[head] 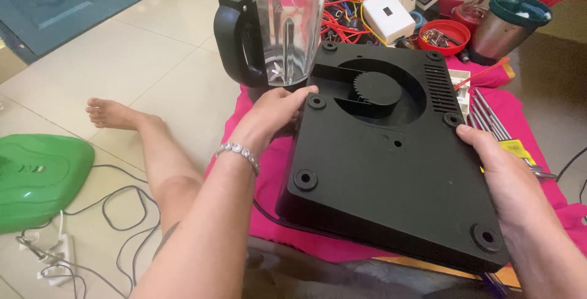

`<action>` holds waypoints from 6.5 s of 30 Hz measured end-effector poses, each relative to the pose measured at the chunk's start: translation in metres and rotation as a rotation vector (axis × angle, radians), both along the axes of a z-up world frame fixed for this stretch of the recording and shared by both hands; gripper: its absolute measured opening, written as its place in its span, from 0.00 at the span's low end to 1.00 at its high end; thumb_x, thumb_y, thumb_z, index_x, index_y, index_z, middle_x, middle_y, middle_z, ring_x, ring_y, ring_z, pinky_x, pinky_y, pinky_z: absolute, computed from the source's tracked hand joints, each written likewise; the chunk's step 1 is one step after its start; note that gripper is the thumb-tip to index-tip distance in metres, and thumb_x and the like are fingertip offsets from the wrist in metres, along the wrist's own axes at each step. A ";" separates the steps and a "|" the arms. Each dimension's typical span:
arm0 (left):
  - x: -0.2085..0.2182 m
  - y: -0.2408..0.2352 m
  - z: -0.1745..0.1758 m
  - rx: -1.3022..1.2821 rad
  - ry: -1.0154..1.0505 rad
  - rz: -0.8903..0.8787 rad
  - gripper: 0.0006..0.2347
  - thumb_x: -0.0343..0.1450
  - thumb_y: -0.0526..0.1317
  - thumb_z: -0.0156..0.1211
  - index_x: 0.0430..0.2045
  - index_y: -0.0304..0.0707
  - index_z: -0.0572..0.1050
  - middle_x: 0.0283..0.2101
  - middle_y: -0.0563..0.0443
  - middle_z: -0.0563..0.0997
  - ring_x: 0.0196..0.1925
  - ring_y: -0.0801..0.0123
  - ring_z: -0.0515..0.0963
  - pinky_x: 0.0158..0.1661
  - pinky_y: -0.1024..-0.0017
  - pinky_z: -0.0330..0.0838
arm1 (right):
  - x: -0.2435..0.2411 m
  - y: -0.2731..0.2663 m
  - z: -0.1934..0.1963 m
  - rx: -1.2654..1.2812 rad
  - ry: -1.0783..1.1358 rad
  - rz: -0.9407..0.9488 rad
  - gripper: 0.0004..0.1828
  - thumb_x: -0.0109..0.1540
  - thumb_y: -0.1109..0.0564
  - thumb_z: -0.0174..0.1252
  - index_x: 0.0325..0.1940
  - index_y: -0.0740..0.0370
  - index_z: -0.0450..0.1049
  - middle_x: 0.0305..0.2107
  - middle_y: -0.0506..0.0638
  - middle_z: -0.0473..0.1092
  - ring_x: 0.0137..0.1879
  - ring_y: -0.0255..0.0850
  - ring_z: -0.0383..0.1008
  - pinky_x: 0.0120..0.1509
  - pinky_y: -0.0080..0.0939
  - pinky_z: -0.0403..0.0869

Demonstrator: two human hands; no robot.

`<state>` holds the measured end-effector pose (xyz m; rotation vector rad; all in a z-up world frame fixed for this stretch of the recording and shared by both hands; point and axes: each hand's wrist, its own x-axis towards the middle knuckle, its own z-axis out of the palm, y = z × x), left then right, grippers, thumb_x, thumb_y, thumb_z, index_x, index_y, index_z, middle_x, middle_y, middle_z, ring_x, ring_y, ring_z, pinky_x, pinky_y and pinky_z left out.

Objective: The person works on the base of a blender, manipulating internal wires and components. They use a screwdriver to tighten screws on the black plastic base while sitting on the floor.

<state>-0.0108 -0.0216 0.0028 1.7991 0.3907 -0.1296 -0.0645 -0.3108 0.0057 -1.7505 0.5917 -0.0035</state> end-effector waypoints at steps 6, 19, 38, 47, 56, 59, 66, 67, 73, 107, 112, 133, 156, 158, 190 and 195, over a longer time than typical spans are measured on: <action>-0.007 -0.010 -0.017 0.135 -0.079 0.072 0.28 0.69 0.56 0.51 0.55 0.32 0.75 0.52 0.44 0.84 0.51 0.67 0.84 0.51 0.73 0.77 | 0.003 -0.006 -0.006 0.027 -0.036 -0.010 0.19 0.69 0.45 0.53 0.54 0.61 0.75 0.42 0.54 0.73 0.43 0.40 0.67 0.43 0.37 0.61; -0.018 -0.013 -0.010 0.120 -0.097 0.059 0.22 0.72 0.52 0.49 0.38 0.30 0.83 0.32 0.52 0.84 0.32 0.71 0.79 0.37 0.76 0.73 | -0.003 0.009 0.001 0.088 0.029 0.069 0.22 0.70 0.44 0.48 0.60 0.60 0.74 0.48 0.56 0.74 0.49 0.45 0.68 0.52 0.41 0.61; 0.000 -0.004 -0.020 -0.124 -0.065 0.007 0.15 0.75 0.45 0.53 0.34 0.29 0.80 0.33 0.50 0.79 0.34 0.72 0.73 0.38 0.77 0.69 | 0.004 -0.006 -0.019 0.352 0.079 0.097 0.24 0.69 0.41 0.50 0.56 0.62 0.75 0.44 0.56 0.74 0.42 0.43 0.67 0.44 0.40 0.61; 0.026 -0.012 -0.004 -0.046 0.045 0.014 0.19 0.71 0.49 0.45 0.49 0.33 0.70 0.52 0.45 0.72 0.53 0.61 0.69 0.53 0.69 0.63 | 0.015 0.007 0.021 0.309 0.104 0.240 0.43 0.61 0.33 0.33 0.68 0.63 0.68 0.65 0.58 0.70 0.69 0.49 0.67 0.71 0.44 0.57; 0.023 -0.010 -0.023 -0.004 -0.055 0.019 0.24 0.75 0.49 0.42 0.49 0.24 0.77 0.53 0.43 0.82 0.51 0.66 0.78 0.51 0.71 0.72 | 0.065 -0.001 -0.008 0.341 0.039 0.183 0.25 0.65 0.40 0.50 0.62 0.53 0.73 0.51 0.53 0.74 0.49 0.41 0.70 0.49 0.38 0.64; 0.025 -0.011 -0.022 -0.011 -0.027 0.016 0.28 0.73 0.54 0.41 0.55 0.26 0.75 0.59 0.43 0.79 0.58 0.64 0.77 0.57 0.70 0.69 | 0.068 -0.004 -0.017 0.332 0.046 0.145 0.27 0.64 0.40 0.51 0.61 0.56 0.73 0.51 0.54 0.75 0.50 0.42 0.71 0.50 0.38 0.65; 0.017 -0.016 -0.009 -0.118 0.007 0.032 0.21 0.73 0.49 0.50 0.46 0.26 0.79 0.45 0.46 0.82 0.44 0.67 0.78 0.45 0.73 0.71 | 0.079 -0.009 -0.029 0.265 0.048 0.097 0.25 0.64 0.38 0.54 0.53 0.59 0.77 0.40 0.49 0.74 0.42 0.38 0.69 0.43 0.34 0.63; 0.017 -0.017 -0.008 -0.116 0.005 0.031 0.21 0.73 0.49 0.50 0.46 0.26 0.79 0.45 0.46 0.82 0.44 0.67 0.78 0.45 0.73 0.71 | 0.079 -0.008 -0.029 0.267 0.046 0.096 0.25 0.64 0.38 0.54 0.53 0.59 0.77 0.40 0.49 0.74 0.42 0.38 0.69 0.43 0.34 0.63; 0.014 -0.018 -0.005 -0.130 0.013 0.042 0.22 0.72 0.49 0.50 0.49 0.27 0.78 0.47 0.45 0.83 0.46 0.67 0.79 0.47 0.72 0.71 | 0.077 -0.006 -0.028 0.332 -0.002 0.137 0.23 0.65 0.39 0.52 0.53 0.57 0.76 0.40 0.49 0.73 0.41 0.37 0.67 0.42 0.34 0.61; 0.014 -0.016 -0.002 -0.060 0.062 0.021 0.20 0.72 0.51 0.55 0.40 0.27 0.81 0.32 0.47 0.80 0.29 0.69 0.74 0.31 0.73 0.69 | 0.051 0.002 0.002 0.309 0.114 0.214 0.26 0.65 0.41 0.50 0.59 0.60 0.73 0.48 0.59 0.74 0.46 0.45 0.69 0.47 0.40 0.63; 0.017 -0.015 -0.006 0.010 0.045 0.040 0.21 0.71 0.51 0.57 0.40 0.25 0.81 0.36 0.46 0.82 0.36 0.69 0.78 0.39 0.74 0.72 | 0.071 -0.011 -0.029 0.387 0.056 0.208 0.22 0.64 0.43 0.55 0.55 0.58 0.75 0.42 0.55 0.75 0.40 0.42 0.70 0.40 0.38 0.64; 0.027 0.052 0.007 0.243 -0.685 0.467 0.21 0.68 0.55 0.61 0.41 0.34 0.76 0.38 0.48 0.84 0.39 0.69 0.83 0.42 0.74 0.76 | 0.067 -0.007 -0.017 0.262 0.027 0.145 0.24 0.68 0.42 0.50 0.57 0.61 0.74 0.45 0.57 0.75 0.44 0.44 0.70 0.45 0.38 0.63; 0.066 0.047 0.049 -0.247 -0.684 0.508 0.22 0.59 0.61 0.61 0.18 0.38 0.78 0.17 0.55 0.77 0.19 0.77 0.77 0.26 0.81 0.73 | 0.084 -0.001 -0.009 0.230 0.076 0.110 0.21 0.70 0.44 0.53 0.54 0.63 0.76 0.40 0.55 0.76 0.38 0.41 0.71 0.37 0.38 0.65; 0.071 0.044 0.065 -0.280 -0.703 0.543 0.23 0.58 0.61 0.61 0.20 0.36 0.79 0.18 0.53 0.77 0.19 0.76 0.76 0.26 0.80 0.72 | 0.082 0.000 -0.003 0.245 0.087 0.109 0.21 0.70 0.44 0.51 0.55 0.63 0.76 0.41 0.56 0.76 0.39 0.42 0.70 0.39 0.38 0.64; 0.155 0.015 0.061 -0.280 -0.807 0.533 0.23 0.57 0.63 0.57 0.16 0.39 0.78 0.16 0.55 0.77 0.17 0.79 0.74 0.23 0.81 0.71 | 0.087 0.021 0.024 0.254 0.267 0.020 0.25 0.70 0.45 0.46 0.58 0.69 0.74 0.47 0.65 0.74 0.46 0.49 0.67 0.45 0.45 0.59; 0.183 0.010 0.054 -0.167 -0.823 0.528 0.23 0.59 0.64 0.54 0.13 0.43 0.77 0.14 0.58 0.78 0.16 0.80 0.77 0.23 0.82 0.73 | 0.090 0.018 0.020 0.281 0.259 -0.001 0.24 0.69 0.47 0.47 0.58 0.67 0.74 0.45 0.64 0.75 0.44 0.49 0.67 0.45 0.45 0.60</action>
